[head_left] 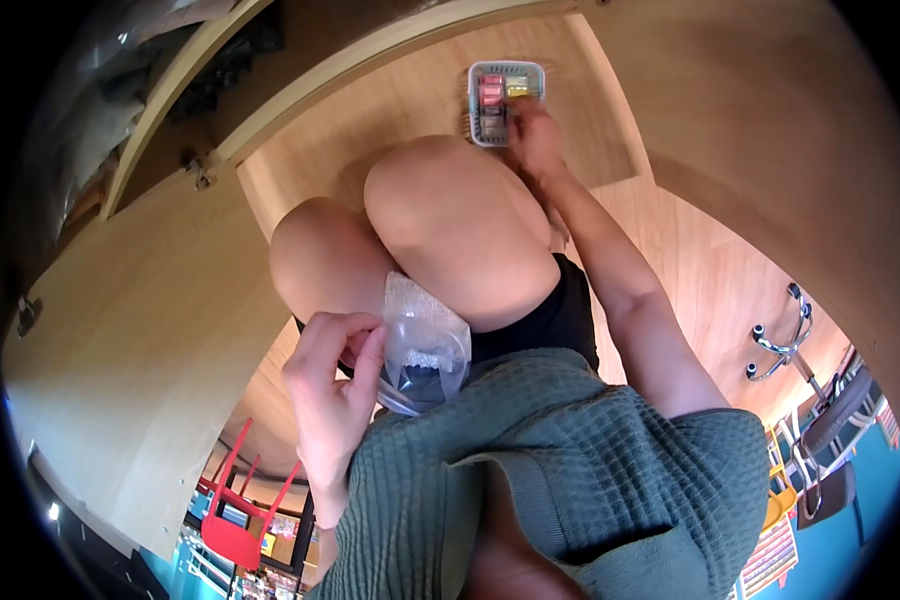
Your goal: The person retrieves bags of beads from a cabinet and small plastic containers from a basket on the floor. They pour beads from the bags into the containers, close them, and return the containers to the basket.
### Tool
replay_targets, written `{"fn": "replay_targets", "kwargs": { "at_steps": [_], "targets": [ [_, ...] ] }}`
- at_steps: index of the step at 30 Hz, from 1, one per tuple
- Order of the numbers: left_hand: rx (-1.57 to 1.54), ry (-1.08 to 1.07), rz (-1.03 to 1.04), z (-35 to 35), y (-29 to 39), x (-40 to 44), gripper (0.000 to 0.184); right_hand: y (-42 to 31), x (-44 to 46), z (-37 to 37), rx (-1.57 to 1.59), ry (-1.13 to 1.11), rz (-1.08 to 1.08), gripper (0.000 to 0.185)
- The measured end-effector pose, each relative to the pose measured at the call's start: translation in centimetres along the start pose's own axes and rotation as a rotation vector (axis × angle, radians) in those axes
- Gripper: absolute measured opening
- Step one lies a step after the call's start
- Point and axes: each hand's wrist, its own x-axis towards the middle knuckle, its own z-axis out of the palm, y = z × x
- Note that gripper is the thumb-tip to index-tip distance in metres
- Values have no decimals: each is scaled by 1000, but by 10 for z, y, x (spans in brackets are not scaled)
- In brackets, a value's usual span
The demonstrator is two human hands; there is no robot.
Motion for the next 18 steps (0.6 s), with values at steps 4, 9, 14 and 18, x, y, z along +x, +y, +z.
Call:
{"fn": "replay_targets", "kwargs": {
  "at_steps": [4,9,14,18],
  "targets": [
    [-82,127,-3,-4,3,-6,6,-28,-12,-39,423,130,96,24],
    [-328,271,10,-3,-12,-22,8,-120,-39,-106,753,223,76,19],
    [-389,346,183,-8,-9,-34,5,-191,-105,-165,708,62,-314,17],
    [-526,419,240,-13,-10,-36,5,-207,-127,-168,811,-167,-626,79]
  ]
}}
